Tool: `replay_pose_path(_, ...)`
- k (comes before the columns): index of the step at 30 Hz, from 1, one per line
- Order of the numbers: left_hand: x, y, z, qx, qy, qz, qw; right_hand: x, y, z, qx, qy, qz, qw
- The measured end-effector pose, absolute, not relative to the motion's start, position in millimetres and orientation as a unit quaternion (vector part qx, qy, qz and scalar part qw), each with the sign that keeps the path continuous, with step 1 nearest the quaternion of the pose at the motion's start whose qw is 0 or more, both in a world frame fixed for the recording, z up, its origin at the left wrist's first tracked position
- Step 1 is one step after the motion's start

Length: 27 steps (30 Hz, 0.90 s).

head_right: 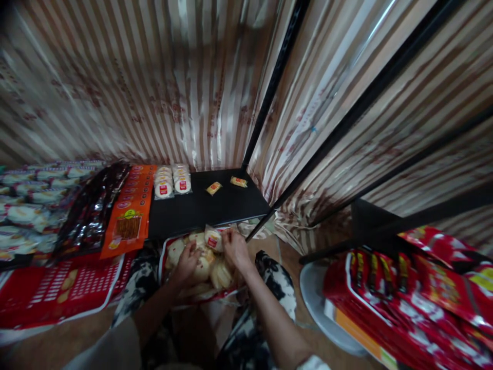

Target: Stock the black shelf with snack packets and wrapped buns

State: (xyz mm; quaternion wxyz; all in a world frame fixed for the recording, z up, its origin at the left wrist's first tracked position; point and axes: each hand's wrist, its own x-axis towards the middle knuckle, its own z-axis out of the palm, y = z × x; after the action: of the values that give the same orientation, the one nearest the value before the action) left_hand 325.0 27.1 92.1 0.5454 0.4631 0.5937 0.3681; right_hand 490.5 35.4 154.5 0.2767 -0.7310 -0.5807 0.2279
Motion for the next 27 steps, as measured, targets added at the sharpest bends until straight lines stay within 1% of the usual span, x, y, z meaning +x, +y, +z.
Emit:
replay_pose_path(4,312,31,111,0.362,0.55,0.407,0.633,484,40,156,-0.698,-0.485,0.388,0.356)
replay_pose_path(7,304,31,122,0.31,0.526,0.432,0.663,471,42,159,-0.648,-0.368,0.505,0.436)
replay_pose_path(9,302,31,126,0.282,0.511,0.454,0.673,462,43,161,-0.614,-0.301,0.557,0.472)
replay_pose_path(11,301,32,130,0.266,0.49,0.474,0.681,455,46,162,-0.598,-0.263,0.579,0.489)
replay_pose_path(14,301,36,133,0.235,0.478,0.502,0.682,449,51,158,-0.58,-0.237,0.584,0.517)
replay_pose_path(17,301,43,135,0.183,0.5,0.52,0.668,444,55,150,-0.554,-0.246,0.585,0.539)
replay_pose_path(22,297,57,134,0.178,0.535,0.519,0.643,437,63,134,-0.558,-0.3,0.582,0.51)
replay_pose_path(24,294,66,136,0.191,0.548,0.511,0.634,435,69,131,-0.585,-0.331,0.548,0.497)
replay_pose_path(27,284,82,145,0.244,0.547,0.497,0.628,435,82,136,-0.634,-0.439,0.419,0.479)
